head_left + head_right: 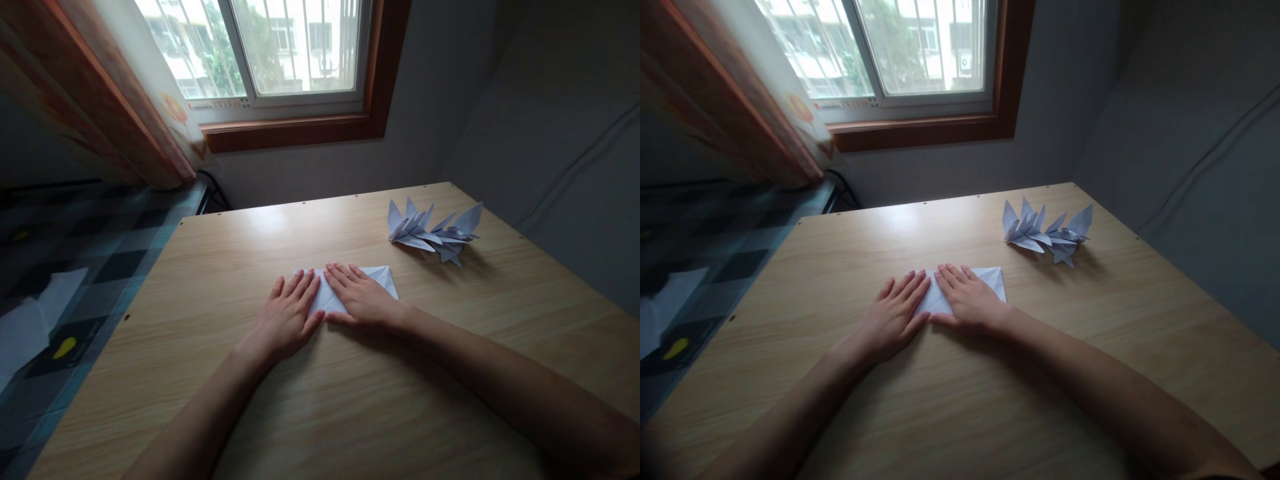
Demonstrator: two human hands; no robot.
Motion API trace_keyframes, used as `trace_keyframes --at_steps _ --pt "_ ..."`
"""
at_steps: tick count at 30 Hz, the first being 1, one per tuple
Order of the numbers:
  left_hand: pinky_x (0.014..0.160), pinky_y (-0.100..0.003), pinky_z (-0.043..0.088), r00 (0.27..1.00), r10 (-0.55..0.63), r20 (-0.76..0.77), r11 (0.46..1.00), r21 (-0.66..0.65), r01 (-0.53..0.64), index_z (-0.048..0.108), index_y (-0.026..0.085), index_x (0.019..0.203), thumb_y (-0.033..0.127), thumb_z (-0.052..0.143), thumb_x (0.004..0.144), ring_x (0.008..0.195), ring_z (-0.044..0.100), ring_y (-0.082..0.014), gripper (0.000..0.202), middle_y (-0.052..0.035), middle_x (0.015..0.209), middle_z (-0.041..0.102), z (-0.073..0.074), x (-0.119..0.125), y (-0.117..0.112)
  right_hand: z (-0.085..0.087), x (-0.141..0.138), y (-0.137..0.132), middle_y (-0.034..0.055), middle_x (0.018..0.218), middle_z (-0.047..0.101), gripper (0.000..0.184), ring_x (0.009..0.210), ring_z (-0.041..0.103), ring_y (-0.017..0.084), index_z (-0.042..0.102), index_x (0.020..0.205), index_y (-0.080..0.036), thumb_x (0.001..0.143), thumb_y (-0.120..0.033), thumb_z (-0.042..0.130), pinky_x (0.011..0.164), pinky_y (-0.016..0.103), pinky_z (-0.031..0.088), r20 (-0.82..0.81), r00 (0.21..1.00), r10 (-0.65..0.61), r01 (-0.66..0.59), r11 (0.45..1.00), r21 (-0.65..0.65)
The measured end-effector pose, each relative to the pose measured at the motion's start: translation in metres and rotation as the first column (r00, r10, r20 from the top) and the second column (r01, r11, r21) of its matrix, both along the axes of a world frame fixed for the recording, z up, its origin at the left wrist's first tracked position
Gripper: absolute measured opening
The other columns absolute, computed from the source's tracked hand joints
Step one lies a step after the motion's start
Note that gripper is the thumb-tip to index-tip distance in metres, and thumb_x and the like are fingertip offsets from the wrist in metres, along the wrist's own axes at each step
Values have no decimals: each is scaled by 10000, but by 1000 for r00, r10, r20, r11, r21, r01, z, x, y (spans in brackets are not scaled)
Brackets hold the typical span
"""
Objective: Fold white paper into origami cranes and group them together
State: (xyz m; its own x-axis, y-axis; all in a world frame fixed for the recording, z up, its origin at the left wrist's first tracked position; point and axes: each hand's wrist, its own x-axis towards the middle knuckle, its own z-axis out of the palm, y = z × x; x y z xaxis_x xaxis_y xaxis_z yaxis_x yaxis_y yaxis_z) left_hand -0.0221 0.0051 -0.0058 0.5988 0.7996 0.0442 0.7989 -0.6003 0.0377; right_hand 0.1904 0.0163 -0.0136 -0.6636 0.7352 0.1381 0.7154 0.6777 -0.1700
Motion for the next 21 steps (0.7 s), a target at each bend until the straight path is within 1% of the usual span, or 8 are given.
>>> trace_keyframes --at_steps 3,6,10,12,14,16,18,21 --pt "1133 -551 228 998 64 -25 998 -6 -64 319 115 1486 539 362 940 1445 259 -338 693 -186 1556 289 0 -2 0 0 18 -7 236 1545 273 840 1454 235 323 298 1478 -13 918 -631 404 1181 493 218 39 999 -28 29 1000 -9" --pt "1124 -563 231 996 91 -11 996 12 -91 349 108 1470 613 360 915 1439 268 -352 751 -213 1547 293 1 -4 1 -1 41 -14 218 1543 291 812 1447 262 312 294 1484 -28 926 -608 403 1171 500 251 47 996 -74 74 997 -1" --pt "1131 -568 215 994 106 -1 994 12 -106 349 115 1471 638 359 905 1441 263 -353 771 -213 1545 298 3 -5 1 -5 66 -25 232 1528 318 828 1445 263 320 302 1481 -21 907 -602 442 1168 512 257 46 991 -122 122 992 17" --pt "1136 -566 207 993 115 -9 993 0 -115 347 111 1472 640 366 899 1442 259 -356 780 -210 1545 299 3 -5 1 -6 76 -30 242 1521 327 846 1443 267 324 314 1472 -6 892 -602 473 1167 503 266 36 990 -139 138 990 22" --pt "1134 -572 208 994 113 -5 994 4 -113 354 107 1468 637 372 897 1439 263 -363 779 -209 1543 306 2 -5 2 -6 82 -34 244 1507 358 831 1432 292 329 349 1460 -19 876 -586 517 1160 506 283 -1 990 -143 143 989 34" --pt "1122 -589 221 994 108 8 994 22 -108 365 104 1461 633 374 896 1431 272 -378 773 -213 1536 320 0 -5 3 -4 87 -37 237 1461 438 746 1393 366 341 432 1419 -54 868 -541 560 1135 522 326 -59 990 -125 128 989 68" --pt "1104 -612 237 995 100 18 994 42 -101 375 103 1454 621 385 896 1421 281 -397 762 -220 1528 334 -2 -7 3 0 88 -38 219 1358 560 572 1301 489 342 546 1324 -84 885 -450 573 1080 517 402 -102 993 -61 74 989 127" --pt "1090 -632 246 997 56 50 993 97 -61 396 125 1443 537 438 899 1416 279 -411 683 -212 1527 342 0 -9 4 7 85 -41 170 1144 698 299 1101 638 290 653 1139 -118 909 -269 537 963 443 507 -103 993 64 -41 976 215"
